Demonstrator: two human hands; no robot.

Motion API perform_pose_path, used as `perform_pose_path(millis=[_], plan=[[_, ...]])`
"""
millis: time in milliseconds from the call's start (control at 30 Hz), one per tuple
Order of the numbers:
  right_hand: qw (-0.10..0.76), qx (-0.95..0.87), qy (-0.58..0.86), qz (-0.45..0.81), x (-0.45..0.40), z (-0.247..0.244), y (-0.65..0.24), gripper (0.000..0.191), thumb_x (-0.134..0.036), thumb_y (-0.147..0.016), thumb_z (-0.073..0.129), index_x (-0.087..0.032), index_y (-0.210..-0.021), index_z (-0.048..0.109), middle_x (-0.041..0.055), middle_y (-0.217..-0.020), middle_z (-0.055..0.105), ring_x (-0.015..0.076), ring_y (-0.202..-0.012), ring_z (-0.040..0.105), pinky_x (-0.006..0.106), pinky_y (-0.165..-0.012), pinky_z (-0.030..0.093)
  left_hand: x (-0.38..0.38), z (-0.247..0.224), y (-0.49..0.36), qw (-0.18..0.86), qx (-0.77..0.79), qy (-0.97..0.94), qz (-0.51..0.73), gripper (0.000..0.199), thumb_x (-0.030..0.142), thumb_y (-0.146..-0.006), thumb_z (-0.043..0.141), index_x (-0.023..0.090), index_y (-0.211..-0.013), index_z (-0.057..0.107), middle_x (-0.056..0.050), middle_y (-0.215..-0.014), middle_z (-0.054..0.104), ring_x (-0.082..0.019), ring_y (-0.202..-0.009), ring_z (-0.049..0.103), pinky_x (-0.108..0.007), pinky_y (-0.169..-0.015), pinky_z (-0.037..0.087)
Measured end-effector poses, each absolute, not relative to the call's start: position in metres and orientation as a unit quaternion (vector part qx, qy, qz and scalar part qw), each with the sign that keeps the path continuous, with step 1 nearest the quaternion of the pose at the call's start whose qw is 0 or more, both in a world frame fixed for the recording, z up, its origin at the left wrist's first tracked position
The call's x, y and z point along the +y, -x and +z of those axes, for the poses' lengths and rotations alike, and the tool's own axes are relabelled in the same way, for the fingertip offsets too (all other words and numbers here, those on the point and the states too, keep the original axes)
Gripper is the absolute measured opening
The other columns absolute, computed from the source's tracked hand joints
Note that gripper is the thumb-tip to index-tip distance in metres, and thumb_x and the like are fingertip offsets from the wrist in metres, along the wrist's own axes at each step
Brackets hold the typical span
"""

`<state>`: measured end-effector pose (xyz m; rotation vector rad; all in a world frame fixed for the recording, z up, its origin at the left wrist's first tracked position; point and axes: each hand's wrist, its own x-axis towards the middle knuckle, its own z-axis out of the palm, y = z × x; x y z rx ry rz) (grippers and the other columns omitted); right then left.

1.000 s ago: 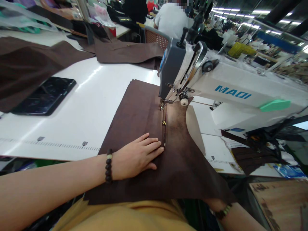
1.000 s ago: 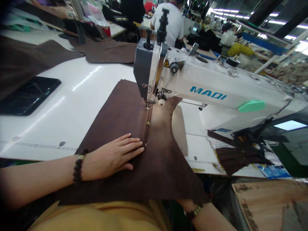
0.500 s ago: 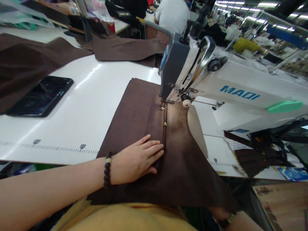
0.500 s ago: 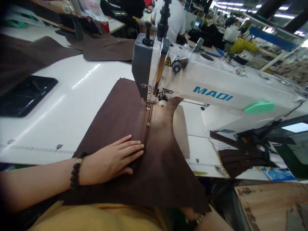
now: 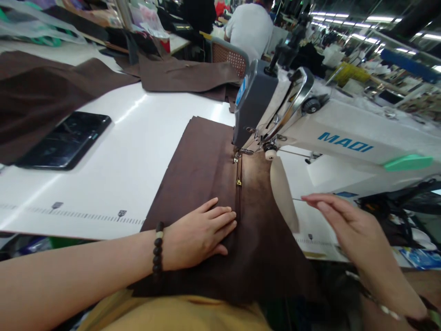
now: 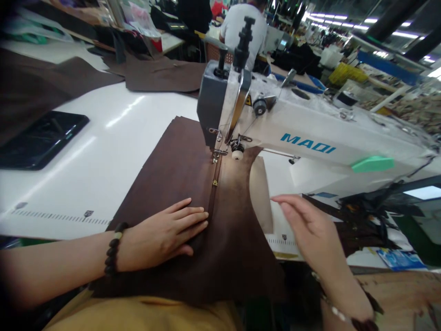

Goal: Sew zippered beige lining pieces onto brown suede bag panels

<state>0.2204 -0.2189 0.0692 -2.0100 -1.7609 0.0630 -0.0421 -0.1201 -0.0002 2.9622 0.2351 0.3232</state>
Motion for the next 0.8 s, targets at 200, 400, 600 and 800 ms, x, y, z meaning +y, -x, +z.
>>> perform_pose_path(millis=[200, 400, 600, 800], plan=[[0.159, -0.780, 0.604, 0.035, -0.172, 0.030, -0.153, 0.042, -0.022, -0.088, 0.037, -0.012, -0.128, 0.041, 0.0109, -0.135, 0.039, 0.0187, -0.126, 0.035, 0.037, -0.104, 0.035, -0.121, 0.000, 0.042, 0.081, 0.085, -0.987, 0.107, 0.045, 0.043, -0.087, 0.047, 0.013, -0.120, 0.050, -0.008, -0.123, 0.052, -0.022, -0.115, 0.045, -0.040, -0.105, 0.022], [0.114, -0.779, 0.617, 0.017, -0.158, -0.007, -0.155, 0.042, -0.020, -0.089, 0.032, -0.008, -0.129, 0.041, 0.0114, -0.135, 0.038, 0.0207, -0.127, 0.031, 0.043, -0.106, 0.030, -0.122, 0.000, 0.042, 0.081, 0.089, -0.985, 0.122, 0.043, 0.043, -0.086, 0.048, 0.015, -0.118, 0.051, -0.007, -0.121, 0.054, -0.021, -0.114, 0.046, -0.040, -0.105, 0.023], [0.101, -0.785, 0.611, 0.012, -0.160, -0.003, -0.159, 0.042, -0.020, -0.090, 0.030, -0.008, -0.129, 0.041, 0.0094, -0.136, 0.038, 0.0204, -0.127, 0.032, 0.042, -0.105, 0.030, -0.128, -0.002, 0.038, 0.061, 0.096, -0.985, 0.131, 0.040, 0.044, -0.087, 0.047, 0.016, -0.116, 0.052, -0.007, -0.119, 0.055, -0.022, -0.113, 0.046, -0.041, -0.103, 0.025], [0.109, -0.780, 0.616, 0.010, -0.157, -0.004, -0.158, 0.042, -0.019, -0.089, 0.031, -0.010, -0.129, 0.041, 0.0102, -0.135, 0.039, 0.0206, -0.126, 0.033, 0.043, -0.105, 0.031, -0.127, -0.004, 0.038, 0.060, 0.098, -0.986, 0.125, 0.040, 0.044, -0.087, 0.046, 0.017, -0.116, 0.052, -0.007, -0.120, 0.054, -0.022, -0.114, 0.046, -0.041, -0.103, 0.024]])
